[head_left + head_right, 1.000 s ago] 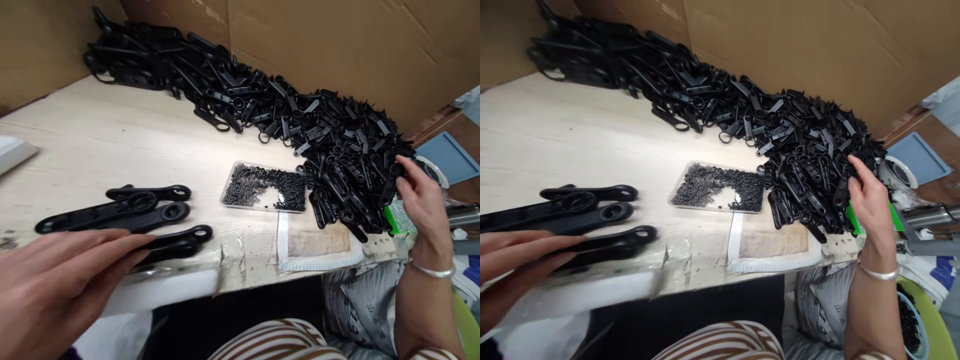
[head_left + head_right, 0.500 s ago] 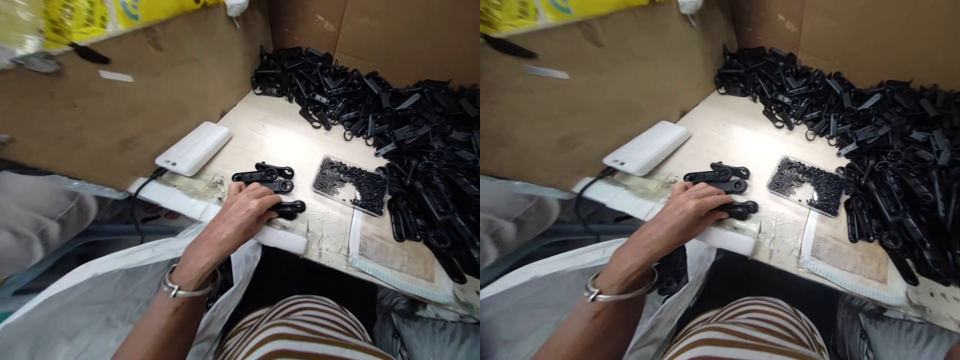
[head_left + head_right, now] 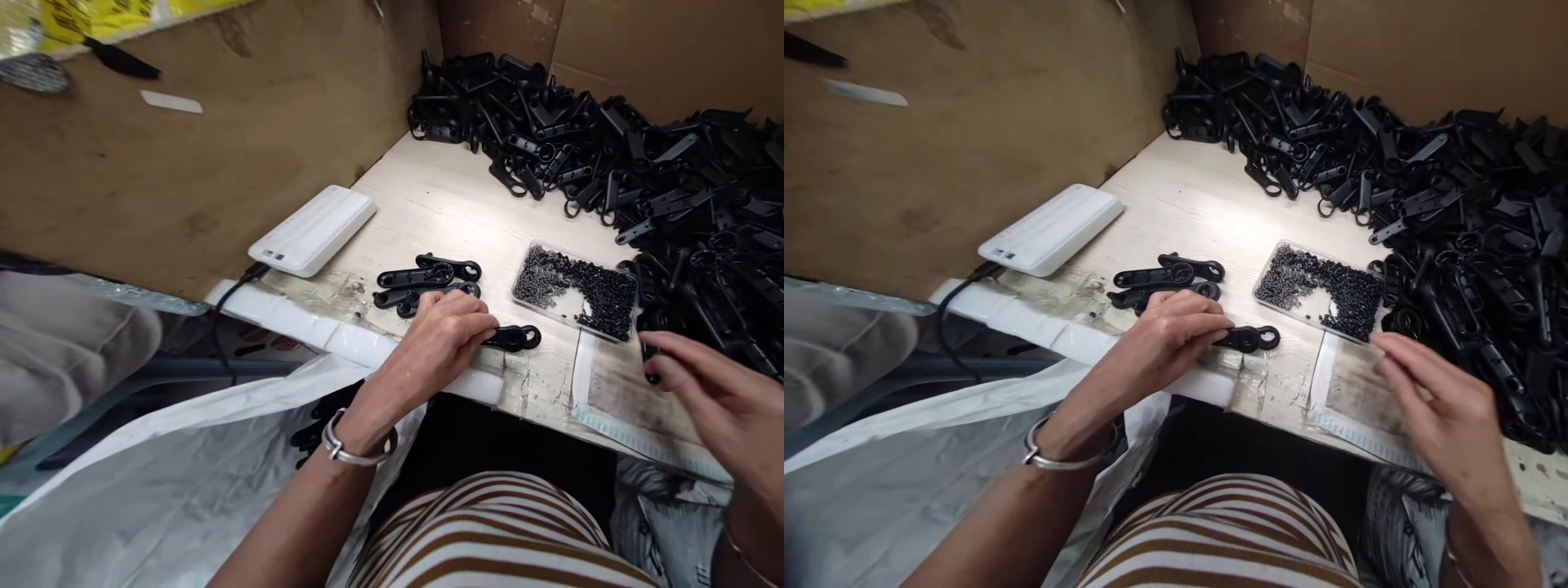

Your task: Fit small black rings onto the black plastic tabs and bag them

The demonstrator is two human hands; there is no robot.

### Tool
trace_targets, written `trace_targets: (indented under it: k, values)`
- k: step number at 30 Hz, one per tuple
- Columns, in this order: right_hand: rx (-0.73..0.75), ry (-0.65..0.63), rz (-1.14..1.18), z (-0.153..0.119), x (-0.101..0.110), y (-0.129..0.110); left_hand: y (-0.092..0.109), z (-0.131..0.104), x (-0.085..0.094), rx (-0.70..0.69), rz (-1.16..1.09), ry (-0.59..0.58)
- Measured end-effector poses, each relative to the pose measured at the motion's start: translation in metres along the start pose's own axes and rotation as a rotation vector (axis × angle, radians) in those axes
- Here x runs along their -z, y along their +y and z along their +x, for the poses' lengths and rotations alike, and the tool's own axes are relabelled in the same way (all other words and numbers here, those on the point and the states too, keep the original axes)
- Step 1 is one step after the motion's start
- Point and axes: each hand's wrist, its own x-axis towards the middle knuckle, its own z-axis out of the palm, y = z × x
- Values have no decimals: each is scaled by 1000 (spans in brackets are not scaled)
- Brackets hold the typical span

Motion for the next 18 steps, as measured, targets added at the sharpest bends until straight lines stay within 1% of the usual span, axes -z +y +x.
trace_targets:
  k: [2,4,7,9,13,16,18]
  values:
    - [-46,-107,136,-2,-22,-12,6,1,1,2,-15,21]
    - [-156,-212,285,-4,-39,-21,14,3,2,-9,-30,2]
    - [-321,-369,515,-7,-57,-31,27,7,-3,-30,-31,-86]
    - [-411,-424,645,-7,-65,-35,35,11,-9,-32,-23,-150]
    - [-547,-401,805,-5,-71,-36,45,16,-17,-36,1,-219]
    - [-608,-363,872,-4,-71,-32,46,15,-18,-49,-33,-195]
    - [-641,-340,924,-3,-71,-29,44,12,-19,-73,-68,-152]
